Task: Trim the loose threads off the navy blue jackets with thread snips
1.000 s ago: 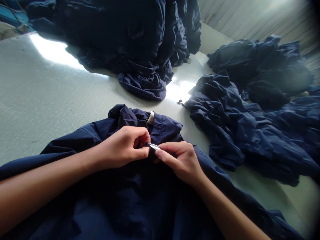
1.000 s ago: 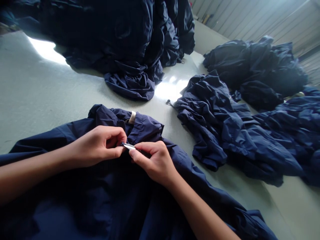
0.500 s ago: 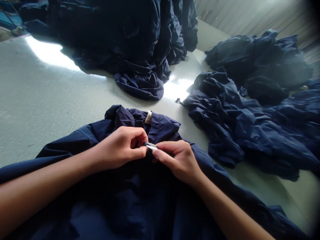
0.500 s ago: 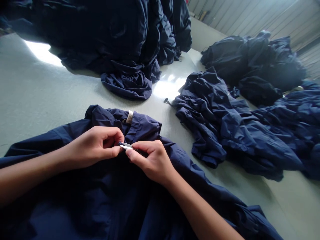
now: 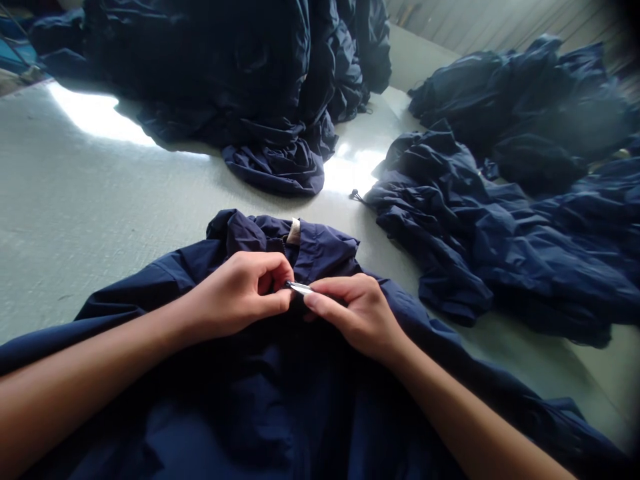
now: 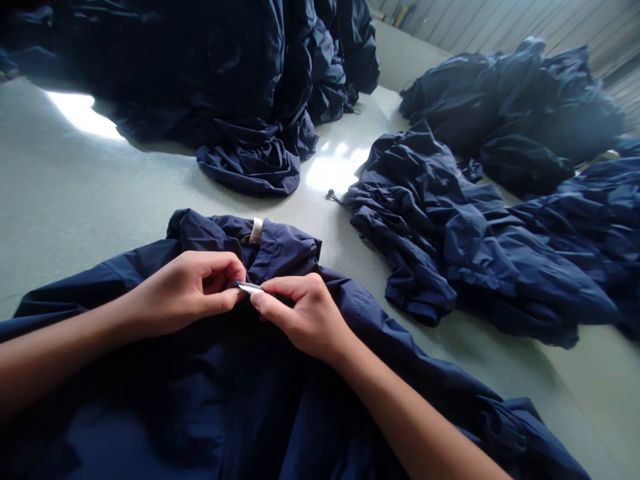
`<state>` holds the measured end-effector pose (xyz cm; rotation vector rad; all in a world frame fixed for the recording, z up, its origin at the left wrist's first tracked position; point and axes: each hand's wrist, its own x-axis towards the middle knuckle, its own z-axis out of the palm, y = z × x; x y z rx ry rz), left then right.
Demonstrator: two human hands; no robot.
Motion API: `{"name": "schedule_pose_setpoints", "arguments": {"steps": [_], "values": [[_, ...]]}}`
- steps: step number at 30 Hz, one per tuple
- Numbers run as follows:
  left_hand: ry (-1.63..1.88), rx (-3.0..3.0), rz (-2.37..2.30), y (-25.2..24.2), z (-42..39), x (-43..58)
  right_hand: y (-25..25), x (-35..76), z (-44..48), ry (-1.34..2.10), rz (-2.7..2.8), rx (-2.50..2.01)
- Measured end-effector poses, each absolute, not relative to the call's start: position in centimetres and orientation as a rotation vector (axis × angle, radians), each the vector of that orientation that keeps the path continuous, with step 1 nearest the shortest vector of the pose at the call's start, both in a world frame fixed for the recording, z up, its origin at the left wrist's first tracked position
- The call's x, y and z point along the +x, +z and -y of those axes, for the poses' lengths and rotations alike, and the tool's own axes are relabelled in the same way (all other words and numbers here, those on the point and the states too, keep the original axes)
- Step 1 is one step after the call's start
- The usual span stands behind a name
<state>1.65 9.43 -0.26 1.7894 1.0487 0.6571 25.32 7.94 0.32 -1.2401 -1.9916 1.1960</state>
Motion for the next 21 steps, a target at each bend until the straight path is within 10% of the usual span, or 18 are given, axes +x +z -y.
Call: {"name": "schedule_pose_setpoints", "arguments": {"steps": [21], "values": [[0.676, 1.682, -1.159, -0.8, -8.7, 1.7, -1.0, 24.7, -8.0, 1.58, 1.338, -1.063]]}}
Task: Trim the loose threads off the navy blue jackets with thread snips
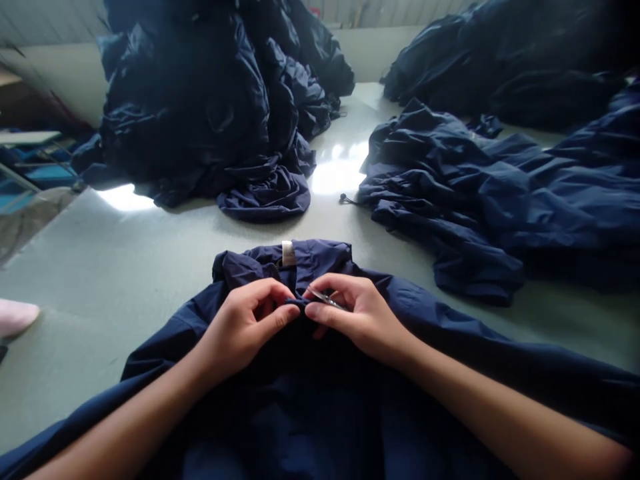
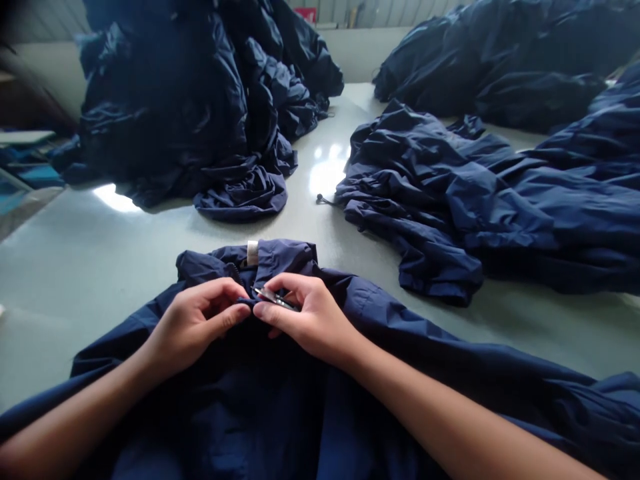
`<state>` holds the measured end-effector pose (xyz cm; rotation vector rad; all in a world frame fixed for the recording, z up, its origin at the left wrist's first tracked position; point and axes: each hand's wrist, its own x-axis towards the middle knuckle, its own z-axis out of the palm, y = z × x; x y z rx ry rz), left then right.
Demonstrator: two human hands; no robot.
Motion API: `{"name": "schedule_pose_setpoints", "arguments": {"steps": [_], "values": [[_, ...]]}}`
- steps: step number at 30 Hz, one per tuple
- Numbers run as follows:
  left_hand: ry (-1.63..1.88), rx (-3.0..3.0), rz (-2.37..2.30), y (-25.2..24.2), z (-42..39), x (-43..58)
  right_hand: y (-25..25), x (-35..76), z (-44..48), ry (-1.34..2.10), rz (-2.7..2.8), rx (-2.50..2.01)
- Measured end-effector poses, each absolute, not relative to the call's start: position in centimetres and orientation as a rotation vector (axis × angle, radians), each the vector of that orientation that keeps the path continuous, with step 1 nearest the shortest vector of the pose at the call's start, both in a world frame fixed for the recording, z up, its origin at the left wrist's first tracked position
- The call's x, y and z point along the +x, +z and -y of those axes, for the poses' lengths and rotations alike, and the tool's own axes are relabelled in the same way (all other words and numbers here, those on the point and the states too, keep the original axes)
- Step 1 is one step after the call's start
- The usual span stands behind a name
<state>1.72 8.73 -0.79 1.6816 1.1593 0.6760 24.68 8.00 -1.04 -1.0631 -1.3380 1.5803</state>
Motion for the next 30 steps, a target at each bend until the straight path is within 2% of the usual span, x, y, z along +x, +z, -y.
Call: {"name": "schedule_pose_setpoints", "arguments": {"steps": [12, 18, 24, 30], "values": [[0.799, 1.598, -1.218, -1.4, -8.1, 2.0, -1.4, 24.8, -8.1, 1.561, 1.372, -1.035], [1.027, 1.753, -1.276, -1.6, -7.4, 2.2, -1.5, 24.6, -7.9, 1.544, 1.319, -0.985], [1.124, 2.022, -1.168, -1.8, -6.8, 2.3, -1.9, 24.7, -7.6, 1.52, 1.271, -0.961], [1.143, 2.163, -0.94, -1.7, -6.1, 2.3, -1.8, 24.4, -7.7, 1.671, 1.065, -0.863]]}}
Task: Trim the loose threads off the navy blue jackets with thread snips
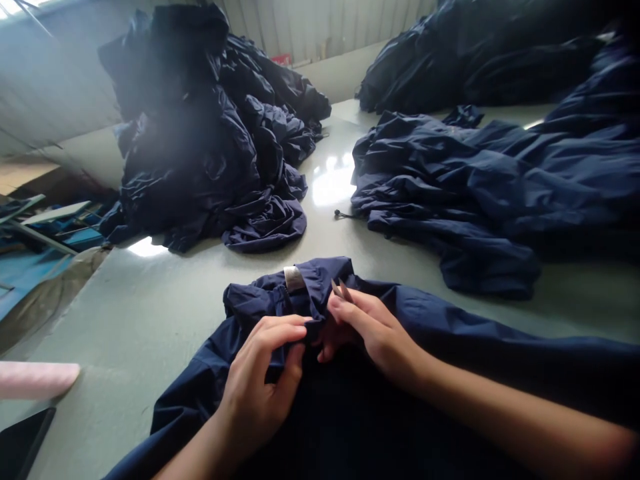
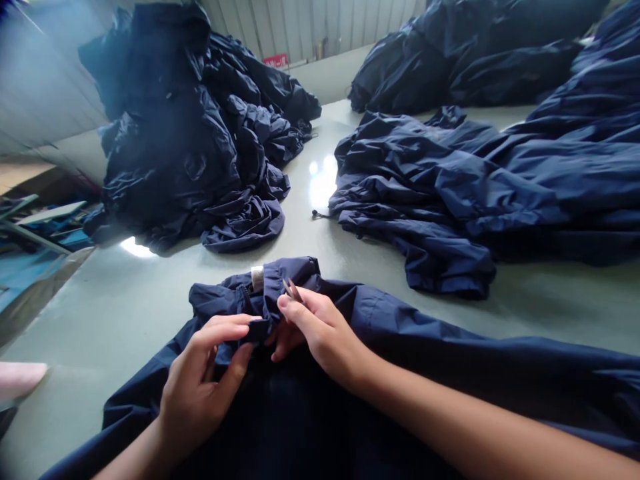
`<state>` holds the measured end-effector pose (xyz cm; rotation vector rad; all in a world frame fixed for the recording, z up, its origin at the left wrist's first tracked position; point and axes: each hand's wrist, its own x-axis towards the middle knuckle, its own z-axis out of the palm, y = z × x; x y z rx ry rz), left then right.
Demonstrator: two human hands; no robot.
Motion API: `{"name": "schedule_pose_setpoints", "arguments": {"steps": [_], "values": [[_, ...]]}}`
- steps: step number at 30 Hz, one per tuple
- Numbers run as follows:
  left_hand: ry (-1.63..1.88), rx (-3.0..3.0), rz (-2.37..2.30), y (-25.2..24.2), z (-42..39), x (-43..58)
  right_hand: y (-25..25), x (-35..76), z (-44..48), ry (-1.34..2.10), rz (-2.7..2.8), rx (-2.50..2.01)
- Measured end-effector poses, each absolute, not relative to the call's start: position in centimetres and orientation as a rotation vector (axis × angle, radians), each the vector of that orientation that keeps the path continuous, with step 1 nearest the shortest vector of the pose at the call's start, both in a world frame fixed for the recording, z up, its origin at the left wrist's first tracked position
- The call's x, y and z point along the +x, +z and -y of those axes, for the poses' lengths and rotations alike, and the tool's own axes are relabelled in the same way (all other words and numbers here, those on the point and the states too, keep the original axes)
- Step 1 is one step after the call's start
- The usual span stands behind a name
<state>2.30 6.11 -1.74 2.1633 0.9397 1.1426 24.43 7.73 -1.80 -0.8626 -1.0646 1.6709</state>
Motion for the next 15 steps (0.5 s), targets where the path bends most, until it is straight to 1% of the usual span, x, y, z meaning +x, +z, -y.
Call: {"name": "schedule_pose_setpoints", "arguments": {"steps": [3, 9, 15], "values": [[1.069, 2.224, -0.8, -1.4, -5.8, 2.5, -1.8, 24.3, -7.8, 1.587, 1.045, -0.917], [0.981, 2.163, -1.136, -1.4, -6.5, 2.4, -1.8, 24.4, -8.0, 1.555, 0.84, -0.923], [0.937, 2.2, -1.112, -1.5, -7.5, 2.2, -1.9, 24.6, -8.1, 1.586, 0.88, -0.916]]}}
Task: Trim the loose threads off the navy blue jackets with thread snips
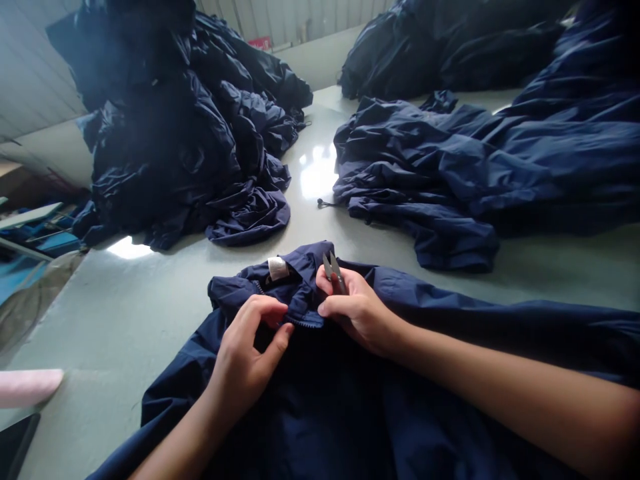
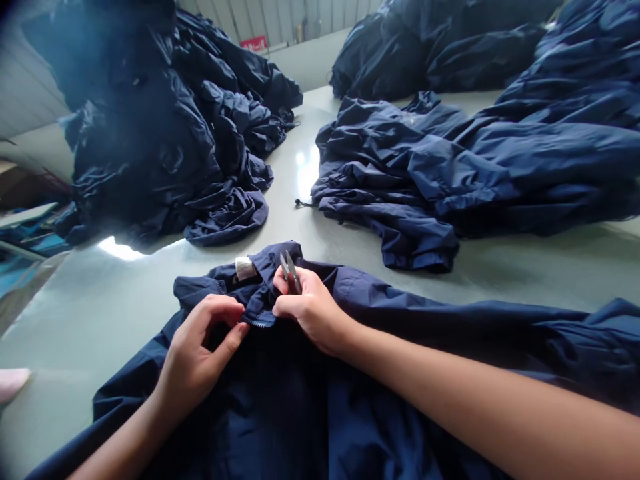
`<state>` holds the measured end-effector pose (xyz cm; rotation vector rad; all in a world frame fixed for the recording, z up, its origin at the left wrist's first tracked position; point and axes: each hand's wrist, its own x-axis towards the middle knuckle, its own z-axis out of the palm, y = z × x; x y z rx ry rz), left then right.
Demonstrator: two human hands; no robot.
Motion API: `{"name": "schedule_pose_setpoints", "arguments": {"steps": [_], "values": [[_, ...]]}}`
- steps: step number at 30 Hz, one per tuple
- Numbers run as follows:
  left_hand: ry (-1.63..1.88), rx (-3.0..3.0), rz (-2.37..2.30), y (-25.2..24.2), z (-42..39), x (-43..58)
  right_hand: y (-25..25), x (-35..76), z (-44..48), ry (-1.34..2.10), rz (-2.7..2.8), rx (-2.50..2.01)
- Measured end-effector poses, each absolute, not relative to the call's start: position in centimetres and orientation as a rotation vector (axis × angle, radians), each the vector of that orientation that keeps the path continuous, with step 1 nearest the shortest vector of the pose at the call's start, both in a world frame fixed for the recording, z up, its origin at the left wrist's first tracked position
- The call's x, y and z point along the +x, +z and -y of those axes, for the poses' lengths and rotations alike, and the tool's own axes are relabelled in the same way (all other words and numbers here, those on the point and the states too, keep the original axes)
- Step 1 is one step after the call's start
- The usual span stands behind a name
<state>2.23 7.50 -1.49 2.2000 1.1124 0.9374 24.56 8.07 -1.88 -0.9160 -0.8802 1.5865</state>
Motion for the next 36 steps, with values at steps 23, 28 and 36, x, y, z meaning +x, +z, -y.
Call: {"name": "schedule_pose_setpoints", "arguments": {"steps": [23, 28, 36], "values": [[0.859, 2.151, -1.224, -1.7, -7.9, 3.1, -2.6, 24.4, -7.7, 1.487, 1.047, -0.981], [0.851, 2.032, -1.258, -1.6, -8.3, 2.8, -3.0, 24.3, -7.6, 1.711, 0.84, -0.734], [0.837, 1.917, -1.268, -1.6, -8.0, 2.3, -3.0, 24.5, -6.8, 1.654, 1.146, -0.84]]}}
